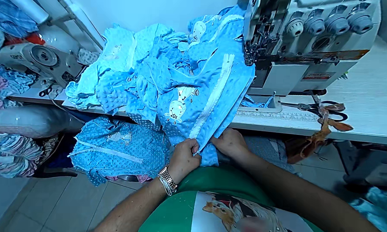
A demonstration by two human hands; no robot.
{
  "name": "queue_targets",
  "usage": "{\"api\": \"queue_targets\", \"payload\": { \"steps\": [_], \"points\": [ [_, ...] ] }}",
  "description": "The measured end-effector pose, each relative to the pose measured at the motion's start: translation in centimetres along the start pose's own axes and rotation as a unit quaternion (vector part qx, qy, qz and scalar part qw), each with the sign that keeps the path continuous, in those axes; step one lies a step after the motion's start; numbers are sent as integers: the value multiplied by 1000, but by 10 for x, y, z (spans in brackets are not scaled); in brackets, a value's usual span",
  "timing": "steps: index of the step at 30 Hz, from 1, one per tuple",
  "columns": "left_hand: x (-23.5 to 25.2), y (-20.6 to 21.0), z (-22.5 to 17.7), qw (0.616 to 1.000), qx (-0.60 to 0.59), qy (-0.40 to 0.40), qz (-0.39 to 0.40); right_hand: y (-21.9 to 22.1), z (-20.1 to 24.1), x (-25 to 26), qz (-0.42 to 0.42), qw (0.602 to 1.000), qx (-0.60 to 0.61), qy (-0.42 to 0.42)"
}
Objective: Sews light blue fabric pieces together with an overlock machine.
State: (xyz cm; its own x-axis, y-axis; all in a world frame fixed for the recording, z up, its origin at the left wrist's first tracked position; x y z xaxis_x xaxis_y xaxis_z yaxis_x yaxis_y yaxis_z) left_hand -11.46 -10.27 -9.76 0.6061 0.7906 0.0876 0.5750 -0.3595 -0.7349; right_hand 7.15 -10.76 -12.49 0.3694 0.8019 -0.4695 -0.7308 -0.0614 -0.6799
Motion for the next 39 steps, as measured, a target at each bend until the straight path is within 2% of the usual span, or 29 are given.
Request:
{"api": "queue_targets", "payload": {
  "steps": [2, 4, 6, 9, 12, 17, 21, 23, 26, 29, 33, 35, 37, 39],
  "points": [
    [-9, -3, 3, 997, -15, 47, -56, 6, 2, -7, 39, 999, 3, -12],
    [-22, -7, 1, 987, -34, 104, -117, 11, 0, -25, 95, 990, 86, -60],
    [-35, -11, -5, 974, -42, 152, -162, 13, -3, -47, 123, 958, 228, -126],
    [-48, -14, -14, 947, -28, 239, -214, 13, -7, -75, 175, 909, 357, -126],
    [-53, -16, -23, 927, -13, 299, -226, 12, -10, -90, 168, 901, 385, -107],
    [-54, -14, -26, 918, -7, 329, -220, 13, -11, -95, 165, 910, 361, -122],
    [-52, -14, -26, 935, -66, 285, -200, 13, -14, -92, 176, 902, 369, -136],
    [-51, -15, -23, 945, -159, 216, -186, 13, -15, -90, 187, 892, 391, -127],
    [-49, -19, -16, 939, -274, 119, -168, 15, -18, -88, 201, 866, 449, -89],
    [-46, -21, -13, 941, -275, 100, -169, 15, -15, -88, 223, 843, 486, -56],
    [-46, -15, -15, 958, -245, 74, -132, 13, -8, -94, 275, 805, 521, -67],
    [-46, -11, -13, 957, -216, 125, -146, 13, -6, -96, 273, 797, 535, -65],
    [-48, -10, -15, 943, -121, 244, -193, 13, -6, -97, 254, 800, 539, -74],
    [-50, -10, -22, 912, -25, 342, -227, 13, -8, -97, 235, 812, 524, -105]
  ]
}}
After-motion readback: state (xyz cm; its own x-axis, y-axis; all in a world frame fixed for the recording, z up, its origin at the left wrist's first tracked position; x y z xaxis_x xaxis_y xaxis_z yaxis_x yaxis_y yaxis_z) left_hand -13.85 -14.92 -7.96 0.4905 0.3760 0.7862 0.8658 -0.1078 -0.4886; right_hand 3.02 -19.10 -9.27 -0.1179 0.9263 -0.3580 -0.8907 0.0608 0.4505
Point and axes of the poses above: each hand's wrist, its own x-axis towards the middle knuckle, its own y-axis out of the palm, z = x × y, the point moved 3 cm from there along x, towards the middle knuckle, and after that the axes turned 12 degrees about y, right-handed, at the moved point
